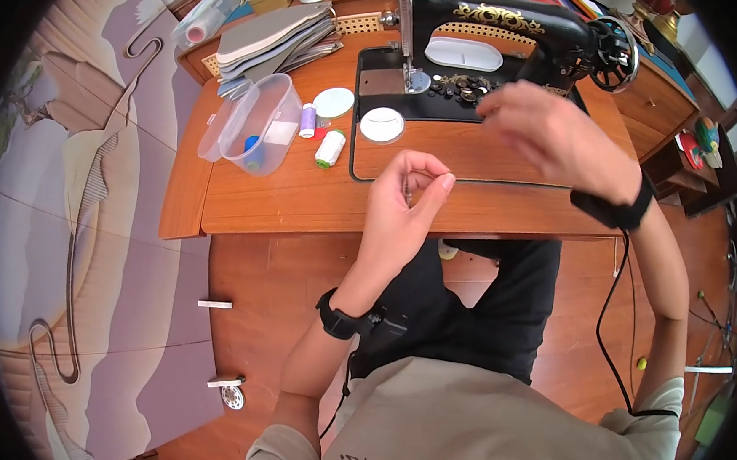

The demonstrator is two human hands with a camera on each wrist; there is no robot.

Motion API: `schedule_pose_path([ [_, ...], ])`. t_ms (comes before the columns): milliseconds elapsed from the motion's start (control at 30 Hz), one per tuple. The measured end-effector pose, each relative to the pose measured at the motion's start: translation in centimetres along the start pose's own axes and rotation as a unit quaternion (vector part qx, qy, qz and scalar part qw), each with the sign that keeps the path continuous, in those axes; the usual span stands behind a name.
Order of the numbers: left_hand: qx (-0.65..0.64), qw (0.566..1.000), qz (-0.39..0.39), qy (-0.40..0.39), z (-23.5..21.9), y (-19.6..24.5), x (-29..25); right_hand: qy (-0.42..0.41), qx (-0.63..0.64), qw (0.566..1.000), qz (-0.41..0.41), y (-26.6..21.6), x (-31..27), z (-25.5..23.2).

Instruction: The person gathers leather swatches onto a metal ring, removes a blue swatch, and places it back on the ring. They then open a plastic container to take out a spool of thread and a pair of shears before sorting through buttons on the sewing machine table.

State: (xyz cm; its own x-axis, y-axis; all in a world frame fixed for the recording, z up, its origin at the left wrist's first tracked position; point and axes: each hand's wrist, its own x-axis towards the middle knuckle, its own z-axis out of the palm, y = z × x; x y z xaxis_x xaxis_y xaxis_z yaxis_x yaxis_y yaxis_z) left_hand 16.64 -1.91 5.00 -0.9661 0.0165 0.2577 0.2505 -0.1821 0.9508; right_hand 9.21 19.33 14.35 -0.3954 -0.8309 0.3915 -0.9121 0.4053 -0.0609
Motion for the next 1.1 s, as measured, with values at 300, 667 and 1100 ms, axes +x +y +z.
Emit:
schedule_pose_path([
  [300,0.261,0.962,0.068,-0.043,2.4,-3.3,6.1,0.015,0.115,0.987,0.115,10.0,0.5,5.0],
  [667,0.226,0.973,-0.012,-0.049,2.8,-6.0,6.0,0.111,0.176,0.971,0.115,13.7,-0.5,8.6],
  [1100,0.13,0.985,0.109,0.024,-2.1,1.7,4.9,0.043,0.115,0.968,0.219,12.7,-2.1,8.2],
])
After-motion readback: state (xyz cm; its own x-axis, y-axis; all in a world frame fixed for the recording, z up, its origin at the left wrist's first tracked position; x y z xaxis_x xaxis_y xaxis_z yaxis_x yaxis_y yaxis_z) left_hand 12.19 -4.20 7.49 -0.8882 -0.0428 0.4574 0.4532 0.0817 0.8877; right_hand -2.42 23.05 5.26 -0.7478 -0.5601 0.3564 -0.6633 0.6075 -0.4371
